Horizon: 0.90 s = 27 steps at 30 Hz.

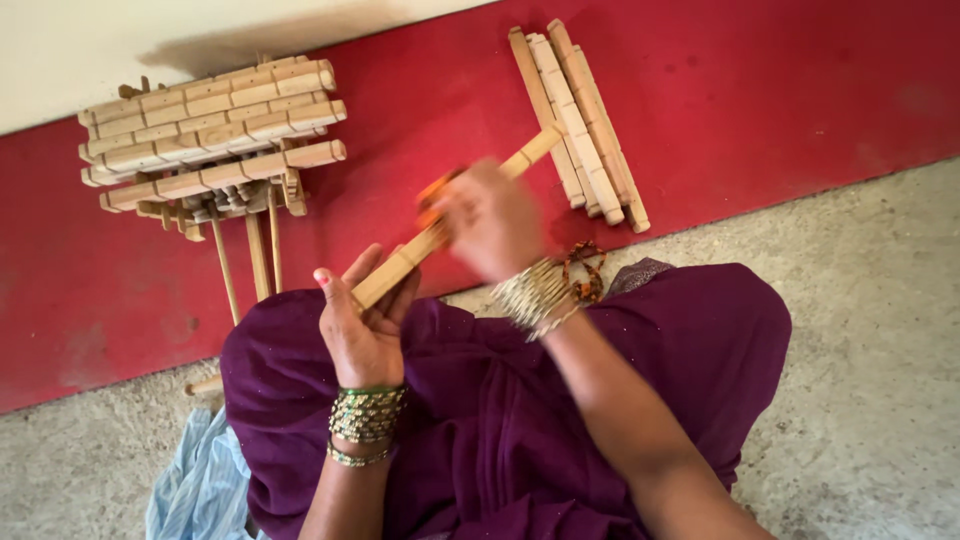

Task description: The person sits on the floor and rubs a small wooden piece with a cloth, then places it on a stack. They repeat this process with additional pieces from a nearby pile.

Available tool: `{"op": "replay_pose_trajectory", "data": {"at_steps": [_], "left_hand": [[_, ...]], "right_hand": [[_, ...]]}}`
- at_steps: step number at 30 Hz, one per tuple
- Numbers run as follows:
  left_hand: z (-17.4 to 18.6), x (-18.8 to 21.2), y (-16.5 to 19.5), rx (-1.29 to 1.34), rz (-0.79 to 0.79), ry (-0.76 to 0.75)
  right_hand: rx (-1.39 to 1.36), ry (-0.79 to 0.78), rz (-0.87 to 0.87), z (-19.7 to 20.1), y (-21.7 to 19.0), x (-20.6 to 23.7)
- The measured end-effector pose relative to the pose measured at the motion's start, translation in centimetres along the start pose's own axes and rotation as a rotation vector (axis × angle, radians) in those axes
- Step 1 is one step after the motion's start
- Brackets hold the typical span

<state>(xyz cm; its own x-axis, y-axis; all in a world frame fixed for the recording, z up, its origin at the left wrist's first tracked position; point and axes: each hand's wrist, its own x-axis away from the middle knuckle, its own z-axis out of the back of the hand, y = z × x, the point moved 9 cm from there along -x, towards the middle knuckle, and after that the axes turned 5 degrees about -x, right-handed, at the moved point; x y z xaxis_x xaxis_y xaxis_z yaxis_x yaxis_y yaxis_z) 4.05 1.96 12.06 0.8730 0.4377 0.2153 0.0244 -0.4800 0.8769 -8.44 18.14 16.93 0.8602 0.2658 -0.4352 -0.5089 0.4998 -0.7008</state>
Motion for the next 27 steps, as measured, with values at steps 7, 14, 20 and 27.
{"op": "replay_pose_trajectory", "data": {"at_steps": [7, 14, 20, 27], "left_hand": [[-1.2, 1.4, 2.2, -0.111, -0.078, -0.093], [2.0, -1.4, -0.2, 0.164, 0.259, -0.132], [1.9, -1.9, -0.9, 0.114, 0.239, -0.151], [-0.4, -0.5, 2.4, -0.148, -0.076, -0.166]], "right_hand": [[-0.075, 0.357, -0.309, 7.8, 17.3, -1.4], [-1.024, 0.386, -0.316, 6.5, 18.8, -1.3], [-0.463, 0.342, -0.223, 8.8, 15.6, -1.4], [-0.393, 0.128, -0.321, 4.1, 8.6, -1.8]]}}
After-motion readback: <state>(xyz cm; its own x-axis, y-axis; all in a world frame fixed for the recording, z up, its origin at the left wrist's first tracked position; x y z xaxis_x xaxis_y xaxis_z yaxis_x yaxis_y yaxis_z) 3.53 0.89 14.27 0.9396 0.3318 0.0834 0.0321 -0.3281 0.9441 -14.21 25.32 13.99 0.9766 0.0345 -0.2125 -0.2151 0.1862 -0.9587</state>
